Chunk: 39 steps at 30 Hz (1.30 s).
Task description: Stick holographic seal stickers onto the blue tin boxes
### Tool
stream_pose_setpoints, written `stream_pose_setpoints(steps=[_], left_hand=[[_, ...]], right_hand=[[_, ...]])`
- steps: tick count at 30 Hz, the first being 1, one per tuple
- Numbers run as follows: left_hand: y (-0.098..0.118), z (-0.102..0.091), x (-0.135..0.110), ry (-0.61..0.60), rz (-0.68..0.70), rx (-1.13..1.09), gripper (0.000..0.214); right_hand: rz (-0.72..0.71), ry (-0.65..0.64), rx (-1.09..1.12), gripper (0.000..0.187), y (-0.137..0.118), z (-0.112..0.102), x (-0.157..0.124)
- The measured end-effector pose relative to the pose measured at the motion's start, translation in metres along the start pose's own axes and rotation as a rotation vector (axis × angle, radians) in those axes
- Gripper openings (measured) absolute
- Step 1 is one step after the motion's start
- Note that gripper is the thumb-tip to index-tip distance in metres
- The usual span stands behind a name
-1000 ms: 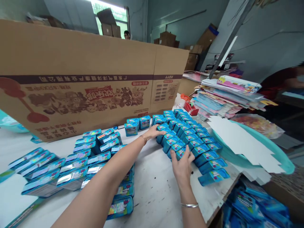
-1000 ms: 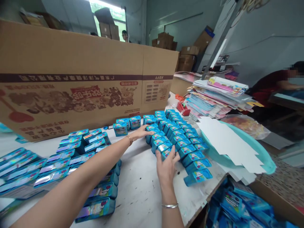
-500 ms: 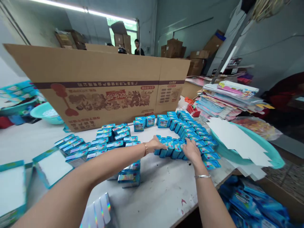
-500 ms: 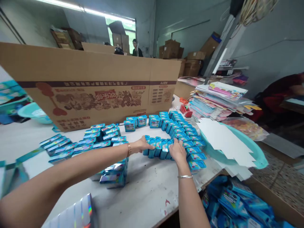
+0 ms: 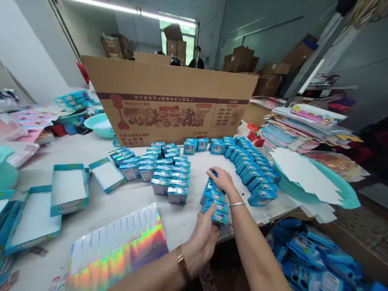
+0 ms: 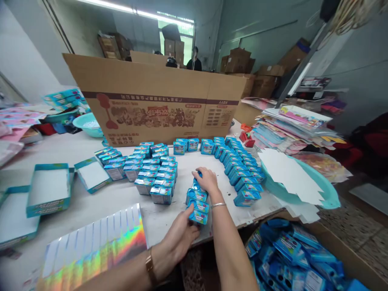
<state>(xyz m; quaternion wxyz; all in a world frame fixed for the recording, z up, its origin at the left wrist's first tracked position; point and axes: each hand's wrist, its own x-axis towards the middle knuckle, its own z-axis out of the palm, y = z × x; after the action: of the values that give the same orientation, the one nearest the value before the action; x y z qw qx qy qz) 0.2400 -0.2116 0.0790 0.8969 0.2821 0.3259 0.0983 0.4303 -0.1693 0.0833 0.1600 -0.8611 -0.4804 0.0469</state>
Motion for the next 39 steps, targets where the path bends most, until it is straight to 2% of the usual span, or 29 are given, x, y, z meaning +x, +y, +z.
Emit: stream_pose_setpoints(steps=[3, 6, 10, 12, 13, 15, 16, 18, 20, 23, 24, 26, 28, 30, 32, 34, 39], left_hand=[[-0.007, 0.004, -0.025, 0.102, 0.030, -0.163, 0.050], [-0.020, 0.002, -0.031, 0.113, 0.051, -0.190, 0.070], [-0.038, -0.024, -0.033, 0.104, 0.011, -0.141, 0.109], [-0.034, -0.046, -0.044, 0.099, -0.072, -0.091, 0.115], [-0.025, -0.056, -0.053, 0.080, -0.121, -0.042, 0.112], [0.009, -0.072, -0.070, -0.022, -0.154, 0.132, 0.088], [0.034, -0.076, -0.075, -0.092, -0.099, 0.252, 0.075], [0.095, -0.073, -0.070, -0.172, 0.113, 0.482, 0.062], [0.159, -0.062, -0.037, -0.123, 0.382, 0.739, 0.062], [0.239, -0.040, 0.054, 0.014, 0.773, 1.219, 0.065], [0.258, -0.034, 0.089, 0.046, 0.825, 1.394, 0.067], [0.283, -0.026, 0.156, 0.081, 0.821, 1.667, 0.079], [0.295, -0.023, 0.212, 0.078, 0.803, 1.736, 0.098], [0.301, -0.026, 0.251, 0.070, 0.764, 1.784, 0.109], [0.306, -0.035, 0.274, 0.071, 0.718, 1.810, 0.108], [0.312, -0.045, 0.282, 0.066, 0.681, 1.813, 0.097], [0.321, -0.062, 0.265, 0.006, 0.603, 1.855, 0.072]], right_hand=[[-0.114, -0.044, 0.017, 0.036, -0.021, 0.005, -0.001], [-0.187, -0.074, 0.016, 0.035, -0.031, 0.007, -0.001], [-0.236, -0.086, -0.010, 0.039, -0.030, 0.009, 0.000], [-0.270, -0.090, -0.024, 0.042, -0.025, 0.010, 0.002], [-0.289, -0.091, -0.030, 0.043, -0.021, 0.009, 0.004], [-0.313, -0.078, -0.044, 0.046, -0.009, 0.005, 0.013], [-0.312, -0.062, -0.056, 0.047, -0.001, 0.001, 0.021], [-0.280, -0.018, -0.097, 0.049, 0.018, -0.009, 0.043], [-0.219, 0.026, -0.162, 0.053, 0.038, -0.020, 0.072], [-0.152, 0.066, -0.282, 0.070, 0.062, -0.030, 0.124], [-0.147, 0.072, -0.320, 0.076, 0.068, -0.031, 0.142], [-0.158, 0.070, -0.387, 0.084, 0.076, -0.030, 0.175], [-0.180, 0.050, -0.437, 0.091, 0.083, -0.027, 0.205], [-0.195, 0.017, -0.470, 0.096, 0.089, -0.022, 0.229], [-0.204, -0.018, -0.490, 0.095, 0.096, -0.019, 0.244], [-0.218, -0.050, -0.501, 0.086, 0.101, -0.020, 0.249], [-0.294, -0.128, -0.485, 0.058, 0.098, -0.029, 0.227]])
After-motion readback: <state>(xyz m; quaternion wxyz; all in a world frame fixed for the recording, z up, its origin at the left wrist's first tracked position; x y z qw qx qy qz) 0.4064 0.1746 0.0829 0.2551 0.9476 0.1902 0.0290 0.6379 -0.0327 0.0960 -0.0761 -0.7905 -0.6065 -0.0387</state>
